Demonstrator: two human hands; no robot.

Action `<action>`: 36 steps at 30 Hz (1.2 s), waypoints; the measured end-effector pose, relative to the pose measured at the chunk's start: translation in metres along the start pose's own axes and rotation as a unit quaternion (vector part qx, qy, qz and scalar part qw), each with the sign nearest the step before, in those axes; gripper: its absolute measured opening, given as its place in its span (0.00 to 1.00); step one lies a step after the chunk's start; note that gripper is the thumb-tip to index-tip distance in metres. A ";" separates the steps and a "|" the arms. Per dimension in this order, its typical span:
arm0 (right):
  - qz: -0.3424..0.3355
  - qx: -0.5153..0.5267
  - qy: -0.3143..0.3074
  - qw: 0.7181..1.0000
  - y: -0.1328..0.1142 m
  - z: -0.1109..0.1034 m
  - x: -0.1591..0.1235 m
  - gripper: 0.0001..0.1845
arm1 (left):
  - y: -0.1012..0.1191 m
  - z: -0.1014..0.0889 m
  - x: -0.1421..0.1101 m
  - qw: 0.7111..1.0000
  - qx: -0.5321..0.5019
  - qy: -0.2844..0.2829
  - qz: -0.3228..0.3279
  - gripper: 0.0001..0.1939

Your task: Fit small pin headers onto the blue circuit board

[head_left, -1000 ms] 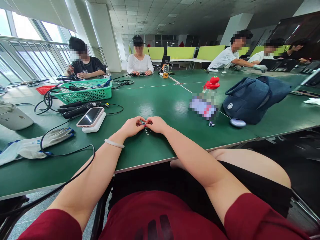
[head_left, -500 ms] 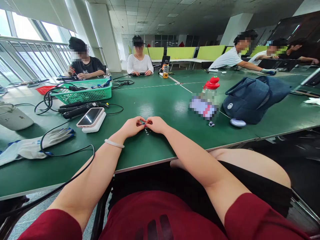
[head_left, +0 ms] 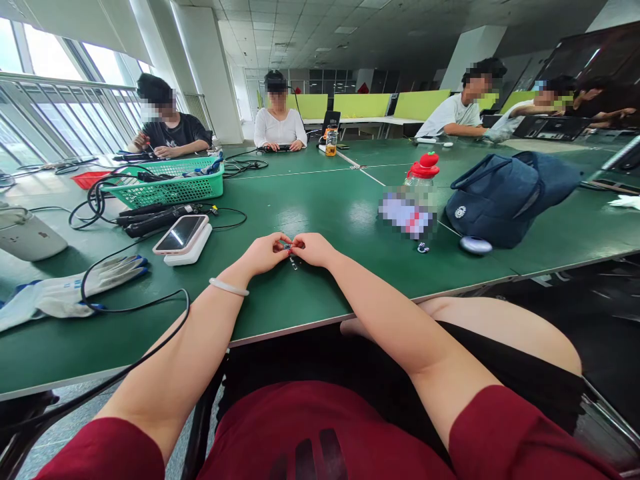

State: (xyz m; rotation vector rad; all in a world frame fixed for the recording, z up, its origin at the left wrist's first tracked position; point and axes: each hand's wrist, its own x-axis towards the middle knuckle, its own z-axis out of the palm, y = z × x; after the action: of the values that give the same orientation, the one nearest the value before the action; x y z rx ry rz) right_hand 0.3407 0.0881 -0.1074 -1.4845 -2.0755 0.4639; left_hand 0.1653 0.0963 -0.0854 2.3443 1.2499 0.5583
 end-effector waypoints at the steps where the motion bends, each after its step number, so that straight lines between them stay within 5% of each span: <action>1: 0.000 -0.001 0.000 1.000 0.000 0.000 0.000 0.05 | 0.000 0.000 0.000 1.000 0.000 0.000 0.000 0.15; 36: 0.009 0.007 -0.003 1.000 -0.001 -0.001 -0.001 0.05 | 0.007 -0.001 -0.003 1.000 0.020 -0.012 -0.008 0.16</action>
State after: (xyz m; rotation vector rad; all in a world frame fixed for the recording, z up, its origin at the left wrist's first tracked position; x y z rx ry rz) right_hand 0.3409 0.0870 -0.1065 -1.4959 -2.0608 0.4903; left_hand 0.1681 0.0900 -0.0809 2.3641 1.2793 0.5027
